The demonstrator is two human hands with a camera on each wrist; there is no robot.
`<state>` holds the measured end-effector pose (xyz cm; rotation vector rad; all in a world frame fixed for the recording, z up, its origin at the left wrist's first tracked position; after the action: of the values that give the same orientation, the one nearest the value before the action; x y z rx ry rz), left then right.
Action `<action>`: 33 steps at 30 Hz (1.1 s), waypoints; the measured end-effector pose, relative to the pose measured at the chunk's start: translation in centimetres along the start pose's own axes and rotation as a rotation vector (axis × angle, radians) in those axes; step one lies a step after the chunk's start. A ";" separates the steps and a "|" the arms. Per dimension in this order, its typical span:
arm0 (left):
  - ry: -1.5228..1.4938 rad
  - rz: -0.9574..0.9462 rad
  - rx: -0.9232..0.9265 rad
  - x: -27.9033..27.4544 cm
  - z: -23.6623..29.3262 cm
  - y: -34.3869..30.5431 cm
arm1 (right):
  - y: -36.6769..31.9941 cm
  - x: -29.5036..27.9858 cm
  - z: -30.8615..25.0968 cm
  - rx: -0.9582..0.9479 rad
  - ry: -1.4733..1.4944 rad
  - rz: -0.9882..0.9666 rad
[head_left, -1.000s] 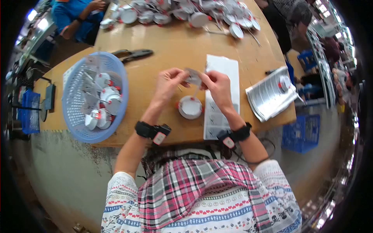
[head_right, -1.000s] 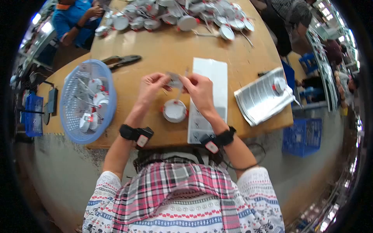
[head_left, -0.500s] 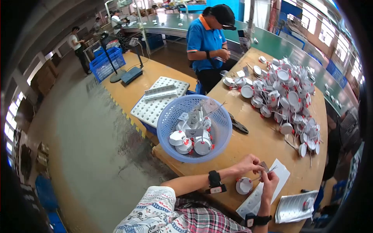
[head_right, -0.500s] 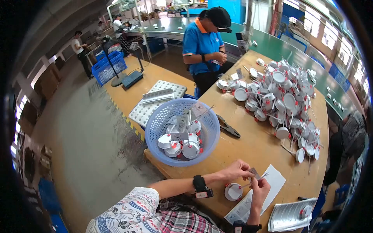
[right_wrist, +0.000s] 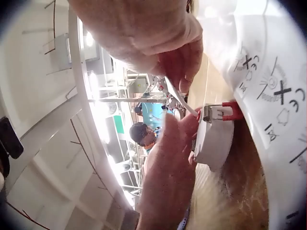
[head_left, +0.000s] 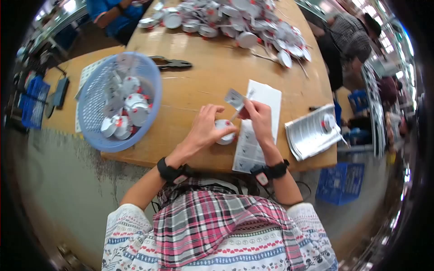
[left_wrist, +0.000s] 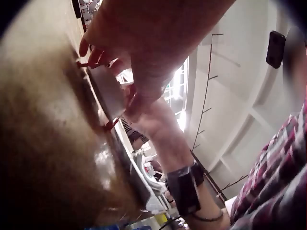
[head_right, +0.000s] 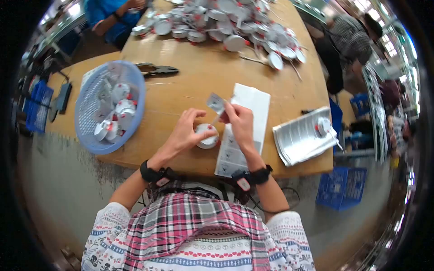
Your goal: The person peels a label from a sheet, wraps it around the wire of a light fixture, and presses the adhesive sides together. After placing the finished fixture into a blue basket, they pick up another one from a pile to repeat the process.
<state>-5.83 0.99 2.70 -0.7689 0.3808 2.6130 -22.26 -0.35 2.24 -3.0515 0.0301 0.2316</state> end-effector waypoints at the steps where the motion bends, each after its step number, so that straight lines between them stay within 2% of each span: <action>1: 0.195 -0.005 0.092 0.7 1.2 -0.7 | 0.0 0.0 0.0 0.001 0.021 -0.001; 4: 0.204 -0.021 0.054 1.9 1.5 -1.0 | 0.4 0.0 0.2 0.023 0.148 0.004; 7: 0.170 -0.039 0.068 2.2 1.1 -0.7 | 0.6 -0.2 0.3 0.018 0.149 -0.050; 10: 0.159 -0.038 0.097 2.2 1.1 -0.6 | 0.3 0.2 0.1 -0.019 -0.006 -0.099; 16: 0.178 -0.058 0.117 2.1 1.8 -0.9 | 0.6 0.4 0.7 0.060 0.100 -0.107; 19: -0.425 0.048 -0.172 2.5 -2.5 -0.3 | 0.4 0.6 0.2 0.045 0.076 -0.127; 22: -0.750 0.075 -0.303 0.8 -1.9 1.7 | 0.2 0.9 -0.2 0.030 0.100 -0.124; 25: -0.745 -0.053 -0.241 1.1 -2.0 3.4 | 0.2 1.0 -0.1 0.019 0.080 -0.132; 28: -0.787 -0.148 -0.301 1.6 -2.7 3.9 | 0.0 0.7 -0.2 -0.001 0.035 -0.090; 31: -0.837 -0.214 -0.316 1.5 -3.3 3.6 | -0.2 0.8 -0.1 -0.002 0.067 -0.058; 33: -0.870 -0.187 -0.349 1.0 -3.7 3.3 | -0.2 0.6 -0.1 0.003 0.070 -0.047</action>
<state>-6.32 -2.99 -0.41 0.2751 -0.3825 2.5575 -21.67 -0.20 2.25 -3.0521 -0.0373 0.1221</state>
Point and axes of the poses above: each hand's wrist, its own y-axis towards the middle knuckle, its own x-axis out of the palm, z = x × y, the point moved 7 cm from there along y, towards the middle knuckle, and after that the axes turned 6 degrees about -z, right-handed, at the moved point
